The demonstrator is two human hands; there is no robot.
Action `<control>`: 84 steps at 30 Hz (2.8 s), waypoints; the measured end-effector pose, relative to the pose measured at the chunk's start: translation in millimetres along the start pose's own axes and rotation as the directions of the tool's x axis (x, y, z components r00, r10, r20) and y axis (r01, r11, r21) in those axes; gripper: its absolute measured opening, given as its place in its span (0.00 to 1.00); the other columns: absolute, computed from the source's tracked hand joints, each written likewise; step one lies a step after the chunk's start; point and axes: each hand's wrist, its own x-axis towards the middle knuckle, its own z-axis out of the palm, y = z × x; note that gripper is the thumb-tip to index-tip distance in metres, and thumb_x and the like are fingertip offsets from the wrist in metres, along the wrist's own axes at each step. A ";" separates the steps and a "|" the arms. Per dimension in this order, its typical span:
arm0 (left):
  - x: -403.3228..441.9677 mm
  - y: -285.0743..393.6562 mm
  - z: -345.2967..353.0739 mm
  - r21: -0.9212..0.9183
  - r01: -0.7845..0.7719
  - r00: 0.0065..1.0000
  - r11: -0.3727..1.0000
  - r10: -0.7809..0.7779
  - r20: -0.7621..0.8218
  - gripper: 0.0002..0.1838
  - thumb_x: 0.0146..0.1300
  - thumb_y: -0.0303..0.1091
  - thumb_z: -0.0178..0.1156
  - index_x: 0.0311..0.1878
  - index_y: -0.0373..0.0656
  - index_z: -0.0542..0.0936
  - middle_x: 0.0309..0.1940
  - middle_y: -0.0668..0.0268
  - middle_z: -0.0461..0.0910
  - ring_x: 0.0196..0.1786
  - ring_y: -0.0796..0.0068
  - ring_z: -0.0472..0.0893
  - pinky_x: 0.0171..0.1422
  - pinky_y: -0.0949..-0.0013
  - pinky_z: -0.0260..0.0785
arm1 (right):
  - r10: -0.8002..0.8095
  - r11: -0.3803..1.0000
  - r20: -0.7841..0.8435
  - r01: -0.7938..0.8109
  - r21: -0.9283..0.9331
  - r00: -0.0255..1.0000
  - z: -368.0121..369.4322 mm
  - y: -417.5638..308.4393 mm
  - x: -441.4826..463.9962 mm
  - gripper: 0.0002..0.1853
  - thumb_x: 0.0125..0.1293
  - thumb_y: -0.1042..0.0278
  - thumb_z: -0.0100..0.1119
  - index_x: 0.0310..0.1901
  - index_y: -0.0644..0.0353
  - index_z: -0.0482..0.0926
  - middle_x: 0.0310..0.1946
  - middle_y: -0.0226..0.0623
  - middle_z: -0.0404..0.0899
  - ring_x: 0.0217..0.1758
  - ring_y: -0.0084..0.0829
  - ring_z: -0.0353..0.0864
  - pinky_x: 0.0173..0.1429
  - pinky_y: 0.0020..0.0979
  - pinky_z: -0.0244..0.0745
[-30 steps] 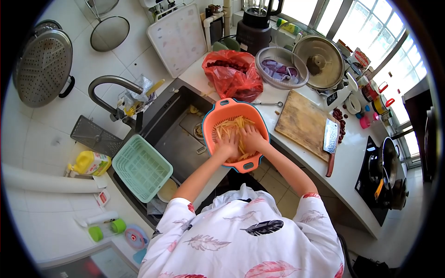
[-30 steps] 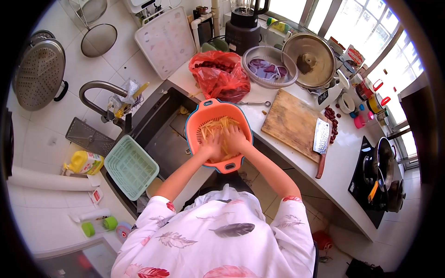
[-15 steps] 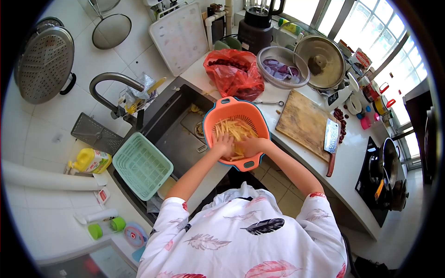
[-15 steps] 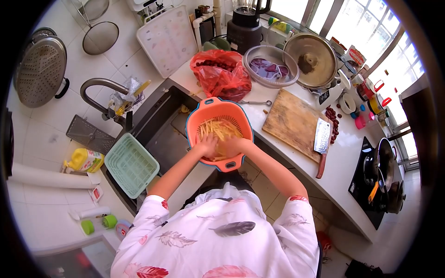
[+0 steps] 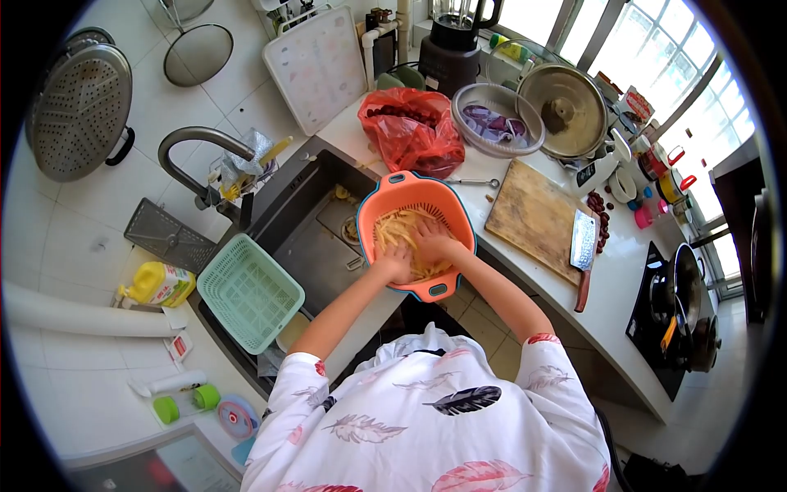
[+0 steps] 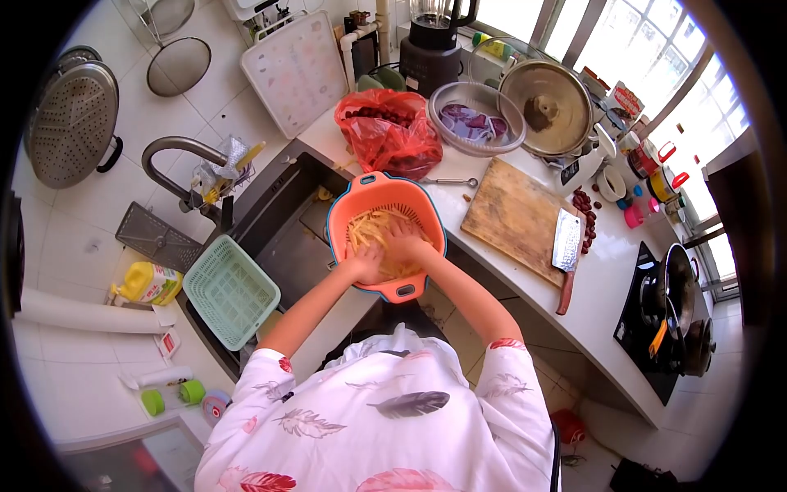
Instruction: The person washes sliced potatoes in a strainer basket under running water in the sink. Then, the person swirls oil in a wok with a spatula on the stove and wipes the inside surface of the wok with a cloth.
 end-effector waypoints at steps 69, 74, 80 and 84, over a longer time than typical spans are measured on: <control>12.7 -13.3 -23.9 -0.070 -0.069 0.998 0.995 0.069 -0.001 0.52 0.48 0.62 0.52 0.66 0.42 0.39 0.67 0.53 0.37 0.68 0.48 0.42 0.68 0.52 0.37 | 0.074 0.988 -0.031 -0.069 0.135 0.997 34.7 26.4 3.2 0.39 0.52 0.57 0.49 0.65 0.52 0.44 0.66 0.48 0.38 0.69 0.51 0.32 0.68 0.48 0.31; -3.7 -0.4 -23.5 0.105 0.026 1.000 0.994 -0.026 -0.002 0.52 0.47 0.63 0.53 0.66 0.43 0.41 0.67 0.55 0.36 0.68 0.51 0.38 0.69 0.53 0.34 | 0.079 0.997 0.048 -0.079 -0.010 0.996 13.3 -1.8 -9.4 0.38 0.55 0.57 0.45 0.66 0.53 0.41 0.66 0.50 0.37 0.68 0.55 0.31 0.66 0.52 0.35; 39.3 -24.7 5.2 -0.021 -0.011 0.972 1.000 0.005 -0.235 0.45 0.50 0.51 0.55 0.65 0.41 0.45 0.67 0.55 0.40 0.69 0.55 0.37 0.67 0.48 0.34 | 0.059 0.992 0.370 -0.095 0.081 0.927 -38.0 -22.6 -54.9 0.38 0.56 0.57 0.45 0.66 0.51 0.41 0.66 0.49 0.37 0.69 0.52 0.37 0.64 0.51 0.46; 43.0 -17.3 -8.6 -0.005 -0.013 0.860 1.000 0.009 -0.511 0.36 0.51 0.38 0.52 0.63 0.42 0.51 0.66 0.57 0.43 0.68 0.56 0.43 0.67 0.47 0.34 | 0.040 0.991 0.167 -0.061 0.118 0.985 1.9 -7.8 -37.6 0.36 0.54 0.60 0.48 0.64 0.56 0.48 0.64 0.49 0.46 0.65 0.50 0.50 0.61 0.49 0.52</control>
